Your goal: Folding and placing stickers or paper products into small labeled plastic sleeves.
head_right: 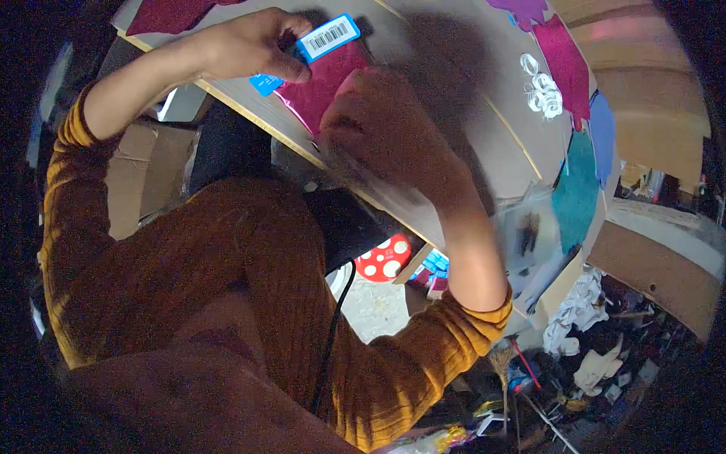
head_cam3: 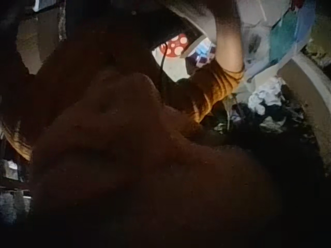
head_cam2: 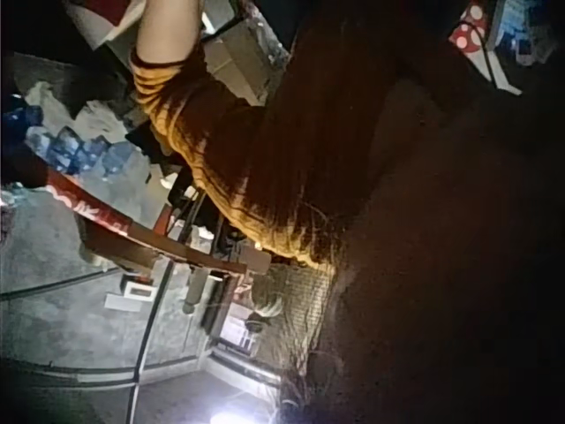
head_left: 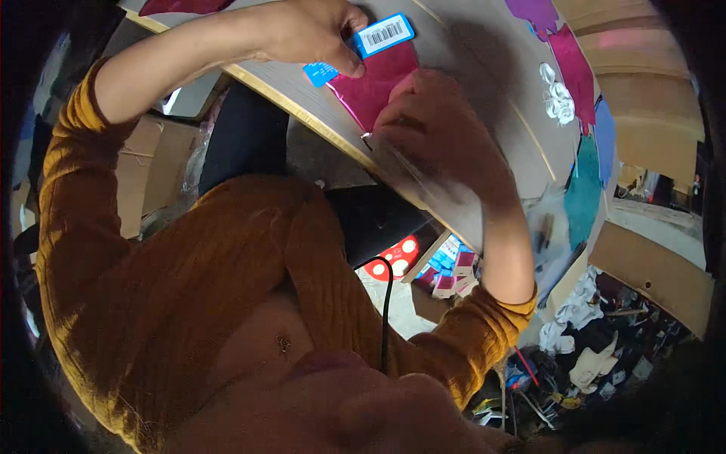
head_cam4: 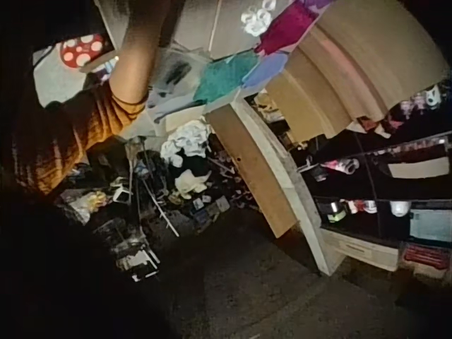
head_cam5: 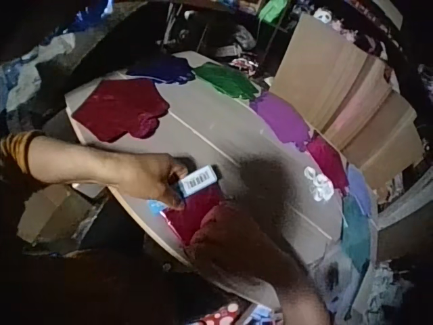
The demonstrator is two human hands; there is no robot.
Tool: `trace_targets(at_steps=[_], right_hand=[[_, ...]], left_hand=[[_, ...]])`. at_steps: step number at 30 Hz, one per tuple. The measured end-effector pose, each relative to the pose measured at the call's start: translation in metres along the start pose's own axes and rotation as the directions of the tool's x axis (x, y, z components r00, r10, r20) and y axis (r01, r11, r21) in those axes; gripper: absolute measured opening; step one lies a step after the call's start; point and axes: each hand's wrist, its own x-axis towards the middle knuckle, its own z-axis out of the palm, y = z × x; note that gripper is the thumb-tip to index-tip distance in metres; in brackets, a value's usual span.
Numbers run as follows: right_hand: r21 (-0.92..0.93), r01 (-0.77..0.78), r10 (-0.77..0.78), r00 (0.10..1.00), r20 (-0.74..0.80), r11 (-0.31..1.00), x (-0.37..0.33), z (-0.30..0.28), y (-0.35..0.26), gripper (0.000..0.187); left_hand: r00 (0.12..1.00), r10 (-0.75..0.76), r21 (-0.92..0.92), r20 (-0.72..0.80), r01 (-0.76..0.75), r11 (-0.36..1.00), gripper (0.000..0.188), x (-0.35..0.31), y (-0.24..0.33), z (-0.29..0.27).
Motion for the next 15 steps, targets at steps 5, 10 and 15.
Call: trace_targets(at_steps=[5, 10, 15], right_hand=[[-0.097, 0.008, -0.001, 0.997, 0.071, 0.995, -0.002, -0.001, 0.002, 0.02], [-0.196, -0.325, 0.274, 0.93, -0.244, 0.925, -0.022, 0.021, -0.015, 0.067], [-0.113, -0.431, 0.347, 0.833, -0.43, 0.895, -0.037, 0.056, -0.004, 0.108]], left_hand=[[0.987, -0.052, 0.054, 0.153, 0.045, 0.998, 0.031, 0.015, 0.002, -0.011], [0.997, 0.066, 0.012, 0.039, -0.066, 0.998, 0.023, 0.007, 0.008, -0.003], [0.998, 0.061, 0.045, 0.022, -0.061, 0.997, 0.024, 0.002, 0.013, 0.003]])
